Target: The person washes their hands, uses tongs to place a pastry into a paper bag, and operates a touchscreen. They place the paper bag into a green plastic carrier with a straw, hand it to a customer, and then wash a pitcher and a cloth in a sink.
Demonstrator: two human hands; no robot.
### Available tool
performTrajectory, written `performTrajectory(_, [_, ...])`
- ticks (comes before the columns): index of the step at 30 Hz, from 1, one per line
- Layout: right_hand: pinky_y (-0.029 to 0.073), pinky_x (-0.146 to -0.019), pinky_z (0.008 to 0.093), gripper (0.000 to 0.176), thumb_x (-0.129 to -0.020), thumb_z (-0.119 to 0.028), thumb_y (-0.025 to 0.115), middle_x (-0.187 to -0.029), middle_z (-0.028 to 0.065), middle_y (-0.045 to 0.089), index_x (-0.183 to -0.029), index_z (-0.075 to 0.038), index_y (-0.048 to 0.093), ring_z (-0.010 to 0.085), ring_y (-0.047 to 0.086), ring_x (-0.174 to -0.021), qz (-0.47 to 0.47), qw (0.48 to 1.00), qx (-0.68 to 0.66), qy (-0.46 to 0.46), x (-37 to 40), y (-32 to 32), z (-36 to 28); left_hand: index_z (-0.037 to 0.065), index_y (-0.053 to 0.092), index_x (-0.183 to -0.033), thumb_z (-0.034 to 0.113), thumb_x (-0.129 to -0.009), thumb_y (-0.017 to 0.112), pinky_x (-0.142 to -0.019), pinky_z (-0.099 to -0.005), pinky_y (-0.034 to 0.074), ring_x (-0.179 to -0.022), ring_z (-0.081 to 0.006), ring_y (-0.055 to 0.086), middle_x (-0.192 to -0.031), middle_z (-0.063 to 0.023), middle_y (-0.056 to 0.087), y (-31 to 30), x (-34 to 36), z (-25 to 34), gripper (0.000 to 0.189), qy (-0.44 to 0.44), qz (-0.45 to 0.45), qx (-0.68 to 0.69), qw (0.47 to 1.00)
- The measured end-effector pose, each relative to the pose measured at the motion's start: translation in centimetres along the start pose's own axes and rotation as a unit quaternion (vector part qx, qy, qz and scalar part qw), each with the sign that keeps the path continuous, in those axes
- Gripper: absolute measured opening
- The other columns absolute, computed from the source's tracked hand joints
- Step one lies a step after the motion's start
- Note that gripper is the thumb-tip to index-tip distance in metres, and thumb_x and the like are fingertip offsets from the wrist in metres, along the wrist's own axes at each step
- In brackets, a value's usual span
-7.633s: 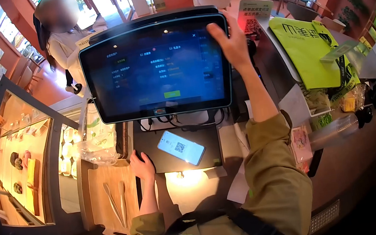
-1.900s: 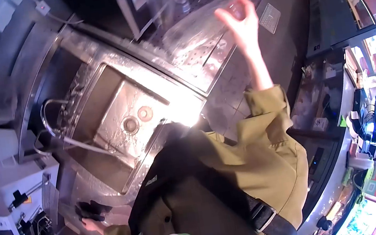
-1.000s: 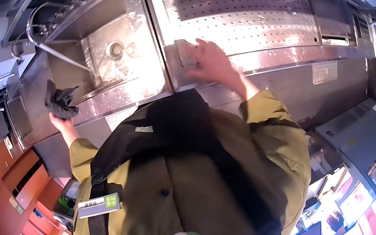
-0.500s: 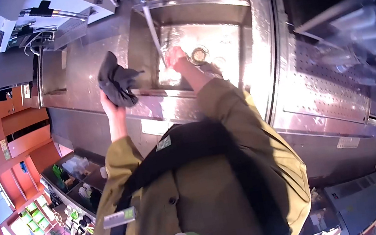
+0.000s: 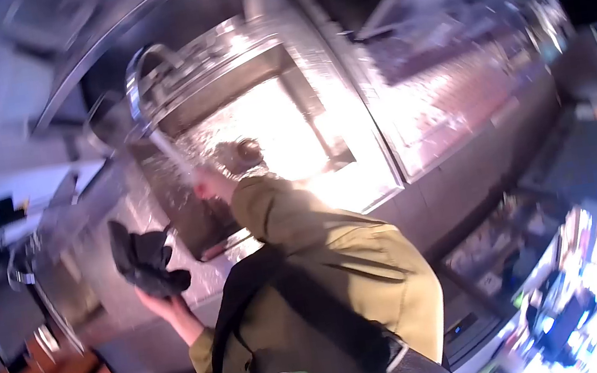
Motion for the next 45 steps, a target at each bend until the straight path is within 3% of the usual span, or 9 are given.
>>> performTrajectory(1, [0.042,-0.051,0.0315,0.023,-0.072,-0.033,0.056,-0.066,0.0084,0.052,-0.068,-0.01,0.054,0.0218,0.053,-0.064,0.005,0.99,0.132,-0.04,2.1,0.5,-0.5,0.001,0.039,-0.119,0.024,-0.086,0.038,-0.089,-0.0375,0.038,-0.103,-0.0248,0.047,-0.115,-0.0139,0.046,0.8,0.0,0.1,0.041,0.006,-0.027,-0.013,1.0])
performTrajectory(4, [0.045,-0.06,0.0366,0.022,-0.069,-0.026,0.057,-0.077,0.014,0.058,-0.075,-0.005,0.058,0.027,0.057,-0.078,0.092,0.392,0.883,-0.241,10.6,3.4,-2.1,-0.004,0.04,-0.117,0.018,-0.083,0.041,-0.085,-0.036,0.041,-0.1,-0.0237,0.049,-0.111,-0.0134,0.049,2.5,-0.8,-0.7,0.04,0.006,-0.016,-0.027,0.999])
performTrajectory(9, [0.044,-0.075,0.0319,0.038,-0.072,-0.025,0.053,-0.092,0.0146,0.056,-0.104,-0.005,0.051,0.0263,0.055,-0.085,0.108,0.519,0.794,-0.296,29.8,7.8,-7.3,0.0,0.046,-0.11,0.028,-0.085,0.04,-0.086,-0.0318,0.04,-0.098,-0.0184,0.05,-0.107,-0.0071,0.051,4.4,-2.0,-4.7,0.039,0.086,-0.034,-0.175,0.98])
performTrajectory(10, [0.044,-0.065,0.0322,0.021,-0.068,-0.023,0.057,-0.067,0.0138,0.056,-0.074,-0.002,0.057,0.0239,0.056,-0.069,-0.098,0.382,0.752,-0.529,27.2,1.4,-12.1,0.0,0.046,-0.11,0.029,-0.084,0.04,-0.086,-0.0319,0.04,-0.098,-0.0189,0.05,-0.108,-0.0071,0.051,4.8,-2.2,-5.4,0.04,0.095,-0.041,-0.157,0.982])
performTrajectory(11, [0.043,-0.077,0.0291,0.053,-0.072,-0.029,0.06,-0.092,0.0095,0.058,-0.113,0.002,0.044,0.0184,0.054,-0.091,0.135,0.599,0.703,-0.358,38.5,4.9,-10.7,0.0,0.046,-0.111,0.03,-0.084,0.039,-0.087,-0.0325,0.04,-0.099,-0.0199,0.049,-0.11,-0.0071,0.051,6.6,-1.6,-5.5,0.041,0.042,0.003,-0.084,0.996])
performTrajectory(13, [0.046,-0.068,0.0263,0.046,-0.073,-0.027,0.06,-0.089,0.006,0.06,-0.108,-0.001,0.048,0.0127,0.056,-0.079,0.265,0.625,0.564,-0.47,47.3,1.0,-13.7,0.0,0.047,-0.112,0.032,-0.083,0.038,-0.088,-0.0333,0.039,-0.1,-0.0212,0.049,-0.111,-0.0076,0.05,8.9,-0.8,-6.1,0.043,0.01,0.051,-0.009,0.999])
performTrajectory(20, [0.044,-0.056,0.0231,0.024,-0.072,-0.02,0.056,-0.063,0.006,0.056,-0.083,0.002,0.053,0.011,0.052,-0.056,0.394,0.416,0.203,-0.794,62.0,-12.2,-31.4,-0.001,0.047,-0.111,0.033,-0.081,0.039,-0.085,-0.0352,0.042,-0.098,-0.024,0.051,-0.112,-0.0104,0.051,15.9,4.3,-9.5,0.046,0.042,0.069,0.058,0.995])
performTrajectory(27, [0.046,-0.074,0.0408,0.047,-0.069,-0.036,0.058,-0.102,0.0201,0.053,-0.103,-0.005,0.053,0.0371,0.057,-0.082,0.556,0.182,0.617,-0.526,60.7,-7.9,-41.1,0.0,0.043,-0.118,0.032,-0.083,0.039,-0.093,-0.0359,0.035,-0.107,-0.0244,0.046,-0.12,-0.0096,0.046,20.7,8.4,-14.4,0.047,0.107,0.096,0.122,0.982])
performTrajectory(45, [0.047,-0.071,0.0387,0.05,-0.065,-0.047,0.062,-0.094,0.0101,0.06,-0.105,-0.018,0.054,0.0274,0.058,-0.086,0.586,0.075,0.559,-0.582,82.5,-1.1,-42.5,-0.002,0.043,-0.115,0.03,-0.084,0.038,-0.091,-0.0372,0.038,-0.104,-0.026,0.048,-0.117,-0.0115,0.048,23.3,11.0,-17.0,0.045,0.136,0.099,0.107,0.98])
Point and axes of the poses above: each hand's wrist, its own x-axis away from the middle knuckle, its own y-axis out of the palm, z = x × y, the point moved 1 cm from there along -x, towards the middle knuckle
